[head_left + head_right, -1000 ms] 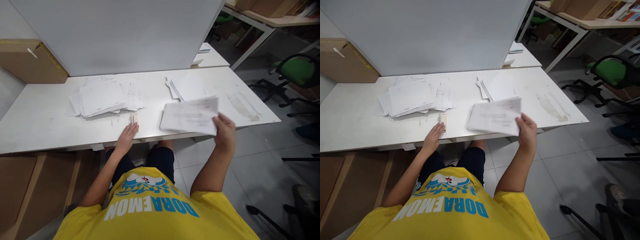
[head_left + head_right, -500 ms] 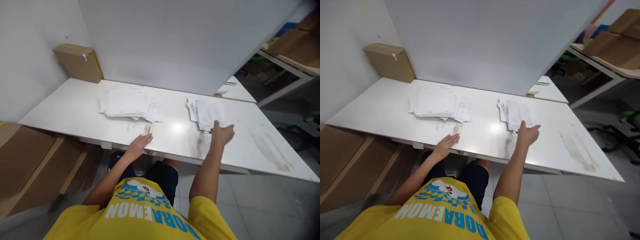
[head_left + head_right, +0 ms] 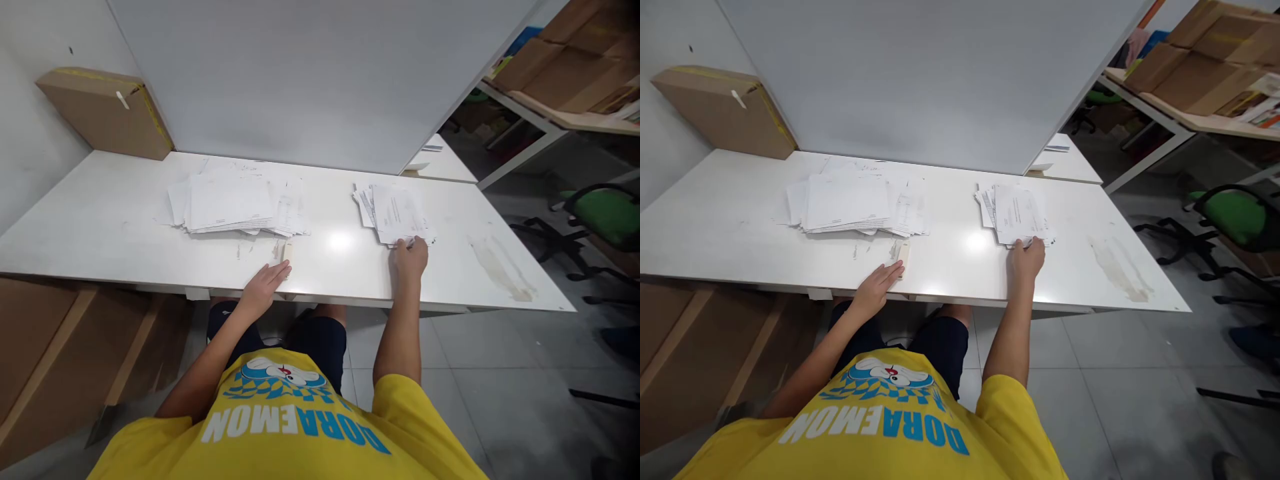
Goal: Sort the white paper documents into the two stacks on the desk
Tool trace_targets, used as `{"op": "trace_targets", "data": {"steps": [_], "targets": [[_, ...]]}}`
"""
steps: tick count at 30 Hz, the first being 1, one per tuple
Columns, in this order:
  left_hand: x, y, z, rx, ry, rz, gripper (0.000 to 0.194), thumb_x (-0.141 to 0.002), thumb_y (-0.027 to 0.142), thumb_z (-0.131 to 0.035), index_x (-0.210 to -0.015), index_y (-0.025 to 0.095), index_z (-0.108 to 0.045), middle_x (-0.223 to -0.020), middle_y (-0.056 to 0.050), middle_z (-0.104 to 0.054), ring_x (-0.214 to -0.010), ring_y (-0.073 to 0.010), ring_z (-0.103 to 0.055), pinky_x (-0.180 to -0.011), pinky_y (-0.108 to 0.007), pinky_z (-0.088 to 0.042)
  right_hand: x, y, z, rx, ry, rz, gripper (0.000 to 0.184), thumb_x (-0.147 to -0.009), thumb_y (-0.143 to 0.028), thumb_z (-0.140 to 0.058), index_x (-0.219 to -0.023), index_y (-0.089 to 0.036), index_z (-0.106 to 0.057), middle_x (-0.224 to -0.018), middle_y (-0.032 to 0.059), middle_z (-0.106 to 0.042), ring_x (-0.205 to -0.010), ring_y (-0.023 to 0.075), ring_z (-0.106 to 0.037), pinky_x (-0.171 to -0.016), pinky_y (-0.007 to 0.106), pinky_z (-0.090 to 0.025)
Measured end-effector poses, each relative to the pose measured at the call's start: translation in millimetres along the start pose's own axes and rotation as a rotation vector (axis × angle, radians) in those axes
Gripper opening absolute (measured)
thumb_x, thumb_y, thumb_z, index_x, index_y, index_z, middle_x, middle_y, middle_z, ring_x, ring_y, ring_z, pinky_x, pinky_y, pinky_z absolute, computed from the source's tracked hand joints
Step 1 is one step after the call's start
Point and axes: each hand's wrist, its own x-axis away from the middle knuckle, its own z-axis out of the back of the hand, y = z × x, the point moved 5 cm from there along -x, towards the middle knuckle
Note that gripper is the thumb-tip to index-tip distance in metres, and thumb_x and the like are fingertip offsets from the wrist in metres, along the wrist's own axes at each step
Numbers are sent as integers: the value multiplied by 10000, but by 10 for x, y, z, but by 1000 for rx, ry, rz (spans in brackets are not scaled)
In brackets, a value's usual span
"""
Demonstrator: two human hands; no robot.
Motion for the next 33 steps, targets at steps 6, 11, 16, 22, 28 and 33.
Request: {"op": "trace_targets", "data": {"steps": [6, 11, 16, 22, 28, 33], "targets": [[25, 67, -1, -2, -36, 25, 812, -817, -75, -267, -1560, 252, -253, -1543, -68, -455, -1430, -168, -433, -1197, -431, -367, 3, -34, -222, 68, -201, 111, 826, -891, -560, -443, -1521, -43, -310, -1629, 287, -103, -1513, 410, -111, -1170, 634, -135], [54, 92, -47, 5, -52, 31, 818, -813, -84, -273, -1558, 252, -239, -1545, -70, -452, -1411, -180, -460, -1195, -447, -372, -88, -204, -366, 184, -288, 115, 849, -912, -621, -352, -1542, -58, -270, -1638, 283, -42, -1522, 423, -28, -1145, 698, -26], [83, 95, 74, 147, -62, 51, 851, -844, -49, -296, -1593, 288, -69, -1593, -62, -374, -1394, -197, -480, -1153, -421, -432, -67, -339, -393, 180, -271, 212, 804, -930, -594, -317, -1552, -87, -257, -1645, 255, -80, -1529, 398, -61, -1141, 708, -78], [-236, -847, 641, -15, 68, 286, 659, -945, 125, -365, -1577, 216, -198, -1553, -88, -439, -1427, -245, -431, -1191, -466, -363, 128, -245, -260, 91, -190, 162, 761, -922, -495, -379, -1528, -43, -297, -1616, 301, -161, -1519, 417, -109, -1136, 678, -200], [-429, -1588, 732, -277, -85, 236, 692, -888, 215, -553, -1521, 59, -322, -1600, -181, -324, -1508, -345, -253, -1233, -531, -218, 848, -176, -116, 225, -287, 119, 830, -931, -536, -243, -1508, 59, -293, -1590, 302, -246, -1504, 396, -203, -1192, 595, -163], [-199, -1352, 715, -313, -103, 116, 572, -931, 198, -506, -1491, 119, -412, -1549, -149, -430, -1476, -311, -345, -1189, -488, -324, 1425, -155, 16, 247, -251, 109, 875, -921, -592, -186, -1521, 36, -292, -1593, 278, -267, -1503, 388, -220, -1187, 608, -173]]}}
